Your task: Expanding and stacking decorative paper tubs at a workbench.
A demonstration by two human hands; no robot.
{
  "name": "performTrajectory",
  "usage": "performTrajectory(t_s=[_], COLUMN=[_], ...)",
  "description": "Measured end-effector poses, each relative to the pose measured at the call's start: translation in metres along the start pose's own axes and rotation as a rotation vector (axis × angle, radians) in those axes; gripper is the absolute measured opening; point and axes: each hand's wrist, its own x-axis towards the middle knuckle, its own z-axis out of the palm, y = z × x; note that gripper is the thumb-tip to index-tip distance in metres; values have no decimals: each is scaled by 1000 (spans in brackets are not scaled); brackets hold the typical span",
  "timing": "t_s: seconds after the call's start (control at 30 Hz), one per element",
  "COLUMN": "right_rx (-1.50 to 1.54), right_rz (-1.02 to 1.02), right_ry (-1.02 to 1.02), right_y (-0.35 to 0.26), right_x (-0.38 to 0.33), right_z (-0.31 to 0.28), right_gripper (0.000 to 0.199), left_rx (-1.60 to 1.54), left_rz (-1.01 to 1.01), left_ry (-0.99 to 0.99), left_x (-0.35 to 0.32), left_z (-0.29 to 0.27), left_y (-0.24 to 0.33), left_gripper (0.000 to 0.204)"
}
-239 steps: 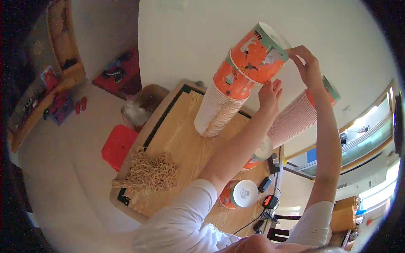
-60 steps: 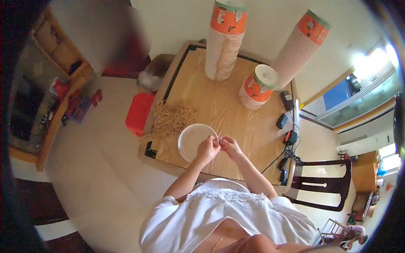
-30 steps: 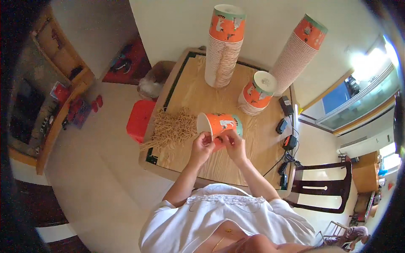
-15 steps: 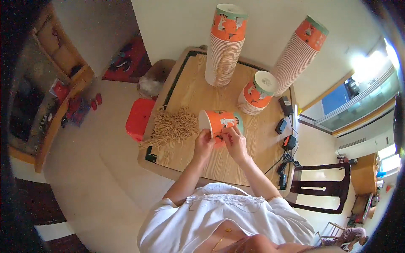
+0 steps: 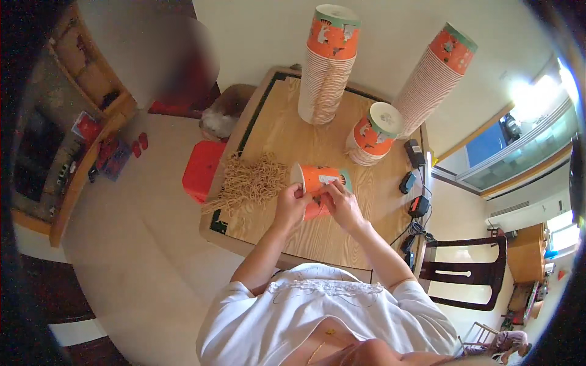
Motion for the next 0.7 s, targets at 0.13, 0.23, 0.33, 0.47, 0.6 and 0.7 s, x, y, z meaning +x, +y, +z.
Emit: performTrajectory(t_s=[0.13,0.23,0.33,0.47,0.6,0.7], right_rx=[-70,-159,-254,100,-43,-190], right_rz=[132,199,226,189,173,77], right_ry=[69,213,323,342,396,418], right_y=[3,10,17,26,26,19], right_x=[2,2,4,16,33,52], right_z=[0,5,4,-6,-30,-54], right_gripper=[30,45,56,51,47,42], left_rx=[-84,-329,-595,-707,-690,-340], left_rz=[-51,-111,-157,-189,-83,128], left_ry=[58,58,114,80,-82,-171], left_x=[17,32,43,58,42,44], left_z=[-11,-20,-22,-30,6,23], left_y=[-16,-16,-9,-15,21,5], left_gripper=[14,19,4,13,29,37])
